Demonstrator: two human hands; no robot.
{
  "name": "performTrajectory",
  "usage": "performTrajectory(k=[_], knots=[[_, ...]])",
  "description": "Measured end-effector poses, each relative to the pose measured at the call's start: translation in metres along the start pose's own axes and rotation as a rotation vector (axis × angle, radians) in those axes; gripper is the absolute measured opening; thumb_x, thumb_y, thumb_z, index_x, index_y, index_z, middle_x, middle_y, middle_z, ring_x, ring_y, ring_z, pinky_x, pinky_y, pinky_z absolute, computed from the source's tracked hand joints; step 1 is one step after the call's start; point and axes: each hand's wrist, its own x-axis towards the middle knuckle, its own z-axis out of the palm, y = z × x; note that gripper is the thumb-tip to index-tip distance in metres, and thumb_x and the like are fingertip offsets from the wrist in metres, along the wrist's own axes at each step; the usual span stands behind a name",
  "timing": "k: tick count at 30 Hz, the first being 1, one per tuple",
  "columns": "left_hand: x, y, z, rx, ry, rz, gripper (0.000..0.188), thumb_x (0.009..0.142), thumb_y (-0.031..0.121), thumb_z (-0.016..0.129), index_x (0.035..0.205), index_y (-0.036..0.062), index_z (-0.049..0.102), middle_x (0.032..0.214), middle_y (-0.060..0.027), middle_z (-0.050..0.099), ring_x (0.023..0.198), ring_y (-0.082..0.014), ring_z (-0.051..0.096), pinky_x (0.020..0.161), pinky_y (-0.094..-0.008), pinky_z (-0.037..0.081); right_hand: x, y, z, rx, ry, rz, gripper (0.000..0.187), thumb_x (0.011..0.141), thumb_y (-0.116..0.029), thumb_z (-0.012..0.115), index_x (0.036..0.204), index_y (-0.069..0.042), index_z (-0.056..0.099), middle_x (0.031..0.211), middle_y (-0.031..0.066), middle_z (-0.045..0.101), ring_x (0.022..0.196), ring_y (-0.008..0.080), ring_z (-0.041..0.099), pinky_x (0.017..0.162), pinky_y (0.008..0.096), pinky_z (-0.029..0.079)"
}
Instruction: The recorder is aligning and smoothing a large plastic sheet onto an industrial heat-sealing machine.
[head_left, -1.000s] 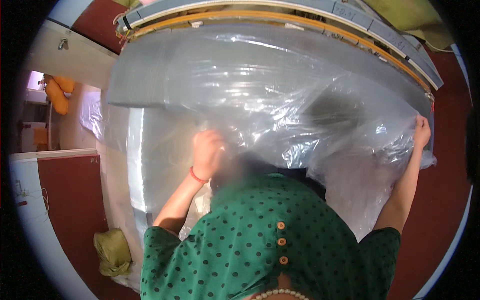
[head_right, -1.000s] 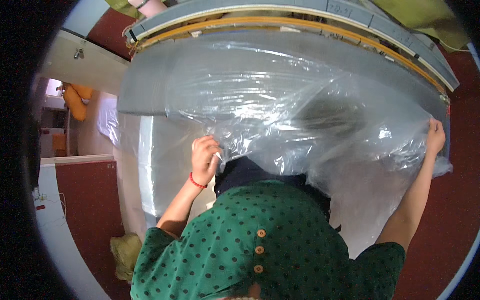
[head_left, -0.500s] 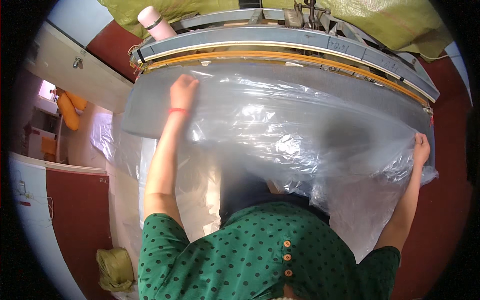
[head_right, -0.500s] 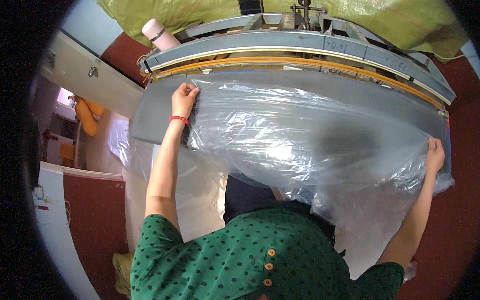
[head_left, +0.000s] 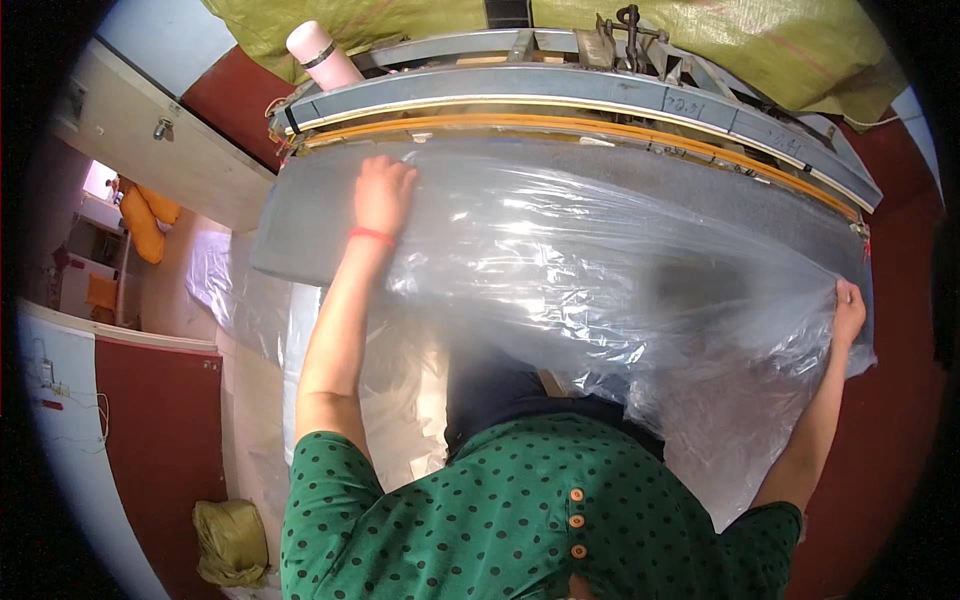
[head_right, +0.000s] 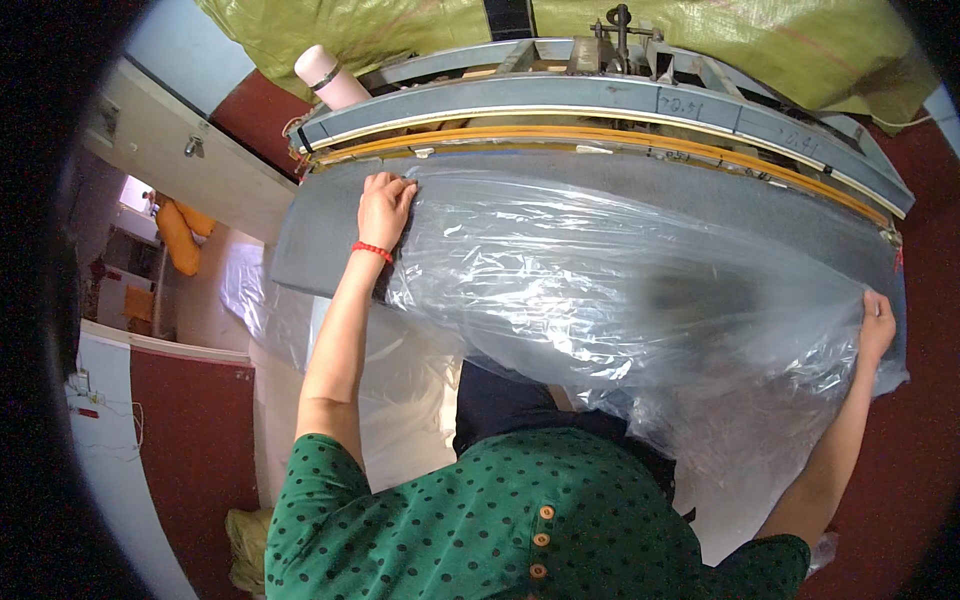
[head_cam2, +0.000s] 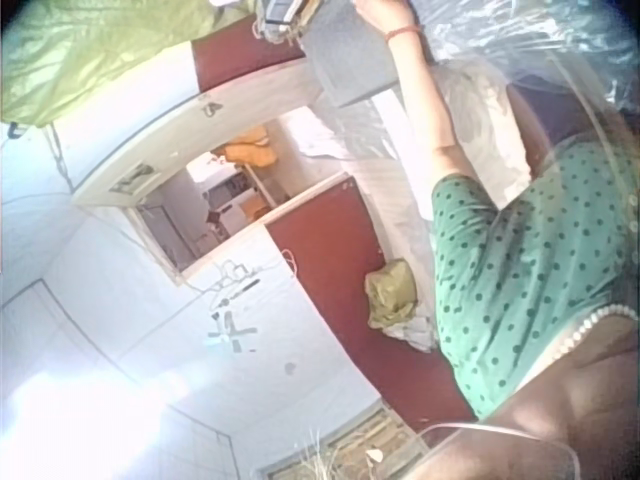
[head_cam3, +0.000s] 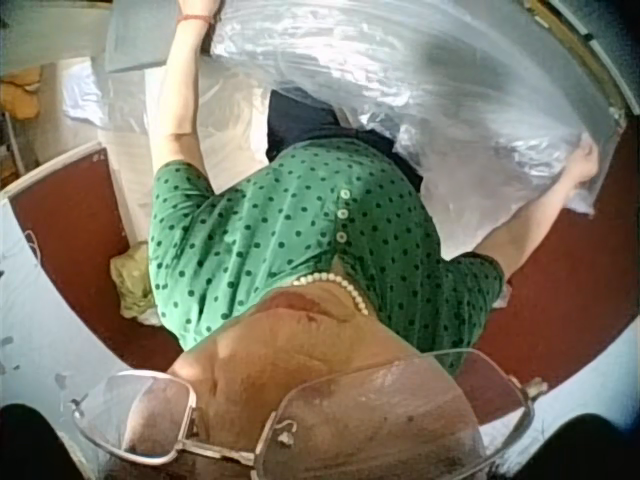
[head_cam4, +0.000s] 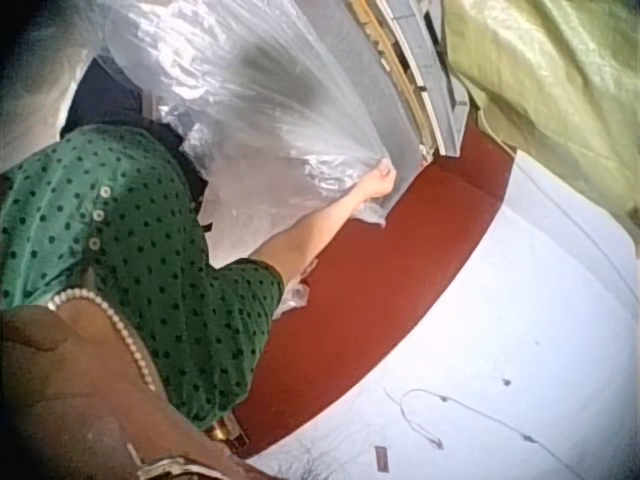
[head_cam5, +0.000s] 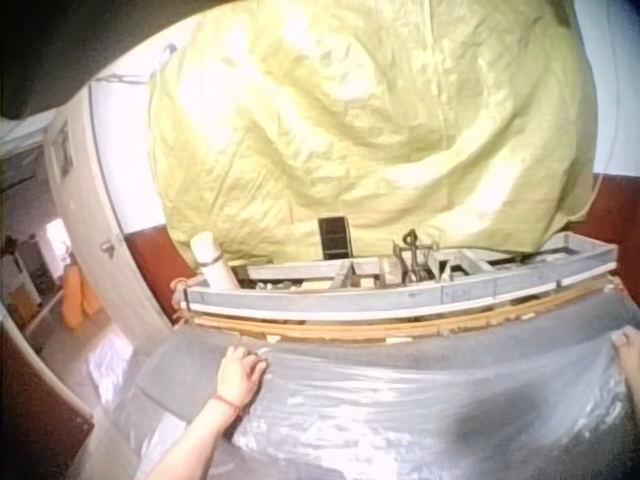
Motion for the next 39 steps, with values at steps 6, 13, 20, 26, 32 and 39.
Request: performTrajectory(k=[6,13,20,26,32,39], knots=[[0.016,-0.001,0.016,-0.132,-0.047,-0.518,0.022,0.074,0.025,0.061,0.081,0.0050,0.062,0.076,-0.0128,0.060,0.070,-0.0296,0.056,0.066,-0.0386,0.044,0.004,0.021,0.000,0.155,0.024,0.075,0.028,0.081,-0.027,0.058,0.090,-0.001,0.060,0.082,0.0068,0.062,0.076,0.0121,0.053,0.071,0.0251,0.041],[0.012,-0.007,0.041,-0.154,0.138,-0.451,0.017,0.078,0.021,0.055,0.075,0.0044,0.058,0.078,-0.0150,0.057,0.072,-0.0329,0.054,0.067,-0.0370,0.044,0.029,0.048,0.025,0.497,0.109,0.291,0.027,0.080,-0.026,0.059,0.093,-0.002,0.062,0.086,0.0028,0.061,0.079,0.0108,0.053,0.074,0.0231,0.041],[0.036,-0.069,0.076,-0.355,0.518,-0.694,0.019,0.081,0.019,0.048,0.076,0.0008,0.050,0.072,-0.0136,0.055,0.068,-0.0214,0.052,0.065,-0.0338,0.043,0.073,-0.025,0.105,0.360,0.323,0.022,0.023,0.081,-0.023,0.056,0.092,-0.004,0.061,0.086,0.0069,0.063,0.080,0.0137,0.057,0.075,0.0267,0.043],[0.046,-0.101,0.084,-0.570,0.454,-0.753,0.018,0.079,0.018,0.052,0.066,0.0056,0.050,0.057,0.0007,0.049,0.050,-0.0073,0.042,0.047,-0.0217,0.035,0.091,-0.086,0.128,0.481,0.306,0.174,0.024,0.077,-0.024,0.061,0.083,-0.001,0.057,0.076,0.0061,0.061,0.072,0.0133,0.056,0.069,0.0261,0.043],[0.052,-0.090,0.072,-0.567,0.467,-0.892,0.020,0.076,0.018,0.057,0.069,0.0028,0.046,0.059,0.0005,0.046,0.052,-0.0077,0.040,0.047,-0.0217,0.035,0.092,-0.102,0.118,0.397,0.378,0.259,0.019,0.074,-0.018,0.061,0.078,-0.001,0.054,0.071,0.0057,0.059,0.064,0.0131,0.055,0.065,0.0247,0.043],[0.050,-0.095,0.071,-0.995,0.603,-0.921,0.022,0.082,0.016,0.040,0.067,0.0016,0.047,0.058,-0.0019,0.049,0.045,-0.0097,0.042,0.039,-0.0227,0.032,0.091,-0.095,0.114,0.630,0.295,0.319,0.011,0.076,-0.010,0.053,0.079,0.000,0.052,0.070,0.0078,0.058,0.059,0.0129,0.054,0.060,0.0258,0.043]])
